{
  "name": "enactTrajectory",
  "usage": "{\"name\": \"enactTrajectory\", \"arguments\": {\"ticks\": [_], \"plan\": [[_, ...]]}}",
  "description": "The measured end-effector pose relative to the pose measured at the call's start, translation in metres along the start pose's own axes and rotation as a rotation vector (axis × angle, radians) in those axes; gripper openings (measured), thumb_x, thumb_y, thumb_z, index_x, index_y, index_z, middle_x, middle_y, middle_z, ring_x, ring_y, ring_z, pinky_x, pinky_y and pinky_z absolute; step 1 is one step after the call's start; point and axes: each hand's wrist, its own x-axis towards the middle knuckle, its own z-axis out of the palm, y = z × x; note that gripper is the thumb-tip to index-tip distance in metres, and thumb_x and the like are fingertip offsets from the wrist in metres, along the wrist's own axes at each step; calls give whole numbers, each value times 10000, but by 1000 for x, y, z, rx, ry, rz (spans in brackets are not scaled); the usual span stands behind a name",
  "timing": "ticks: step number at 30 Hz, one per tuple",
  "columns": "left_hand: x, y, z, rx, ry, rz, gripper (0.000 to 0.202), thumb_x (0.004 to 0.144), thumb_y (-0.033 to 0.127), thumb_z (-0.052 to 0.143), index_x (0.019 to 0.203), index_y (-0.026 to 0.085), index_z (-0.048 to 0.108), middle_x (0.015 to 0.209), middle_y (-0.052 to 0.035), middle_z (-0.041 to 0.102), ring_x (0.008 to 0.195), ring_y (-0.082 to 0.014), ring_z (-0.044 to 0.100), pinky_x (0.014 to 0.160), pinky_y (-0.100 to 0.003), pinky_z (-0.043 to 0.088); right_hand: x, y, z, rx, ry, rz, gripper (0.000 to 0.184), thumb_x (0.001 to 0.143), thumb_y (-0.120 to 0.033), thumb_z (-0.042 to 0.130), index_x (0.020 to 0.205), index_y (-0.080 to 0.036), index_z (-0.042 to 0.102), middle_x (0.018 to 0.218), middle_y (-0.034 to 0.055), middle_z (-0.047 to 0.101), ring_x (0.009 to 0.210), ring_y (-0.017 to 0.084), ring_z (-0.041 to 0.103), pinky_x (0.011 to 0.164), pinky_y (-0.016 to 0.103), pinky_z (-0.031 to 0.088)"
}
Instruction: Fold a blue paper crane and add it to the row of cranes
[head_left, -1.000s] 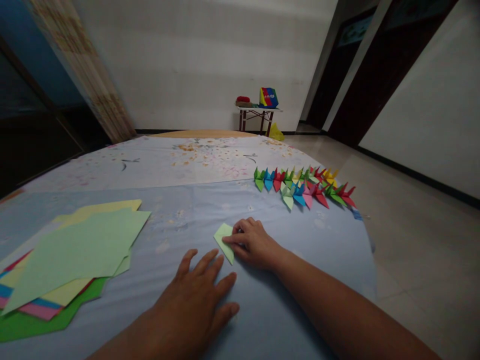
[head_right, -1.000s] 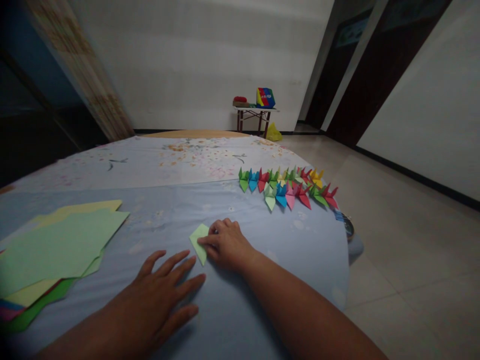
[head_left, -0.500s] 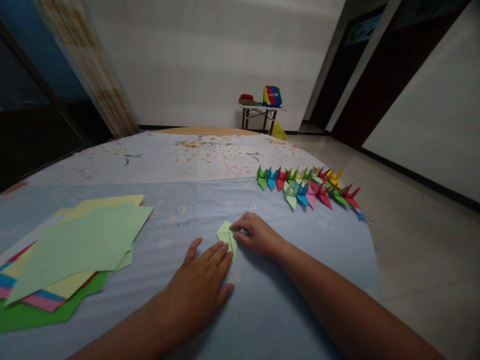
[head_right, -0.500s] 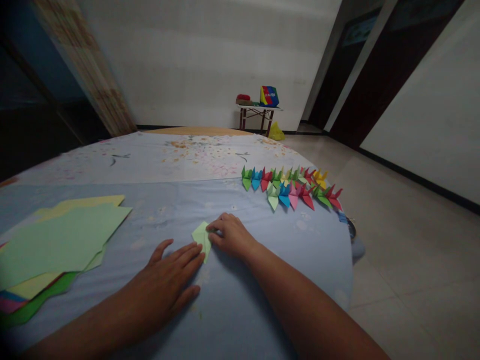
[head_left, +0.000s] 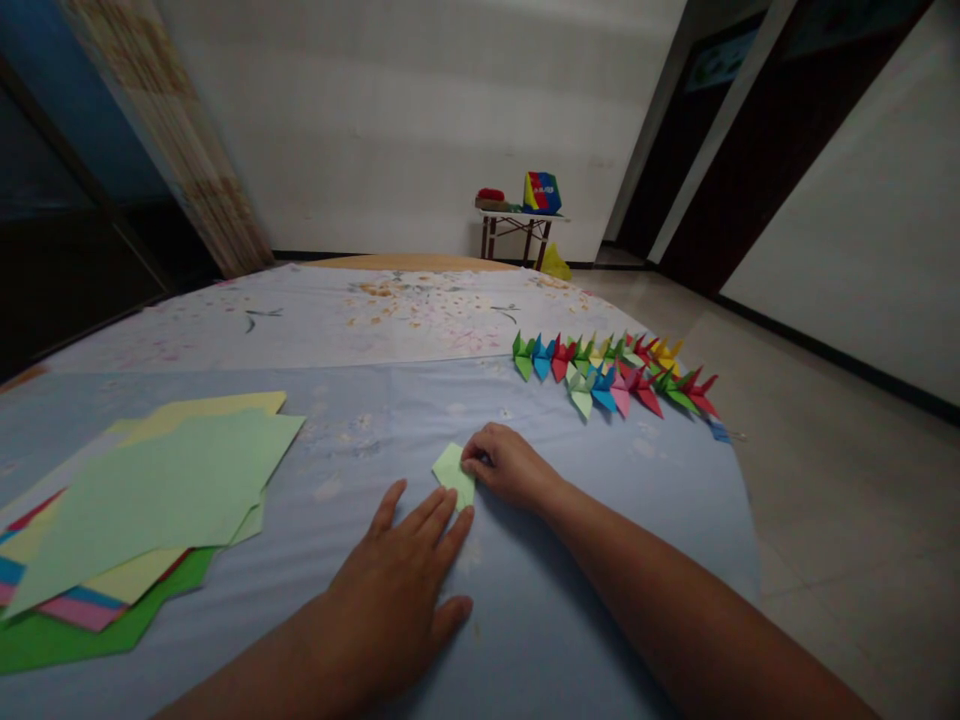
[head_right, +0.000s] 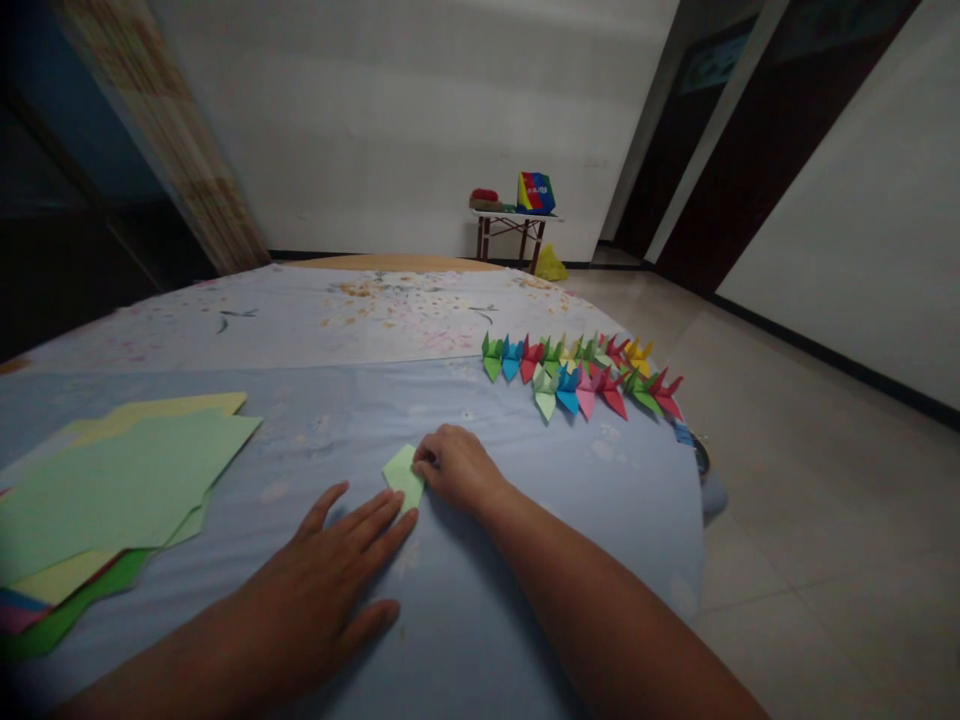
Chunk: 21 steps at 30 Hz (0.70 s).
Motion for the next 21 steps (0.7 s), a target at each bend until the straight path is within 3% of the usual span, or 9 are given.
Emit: {"name": "enactTrajectory", "arguments": {"ticks": [13, 21], "plan": [[-5, 5, -5, -36, -36, -1, 671, 810, 436, 461, 1404, 182, 281, 1460, -133, 250, 1355, -286, 187, 1092, -570, 6, -2, -3, 1, -43, 1, 20, 50, 796, -179, 593, 826, -175, 632, 819, 28, 573, 810, 138, 515, 742, 254, 361], [-5, 2, -10, -31, -88, 20, 681, 796, 428, 470, 1394, 146, 305, 1465, -156, 225, 1357, -298, 180, 1088, -576, 50, -2, -5, -1, -65, -4, 12, 42, 797, -174, 591, 826, -173, 621, 820, 26, 565, 816, 135, 506, 748, 253, 358]]}}
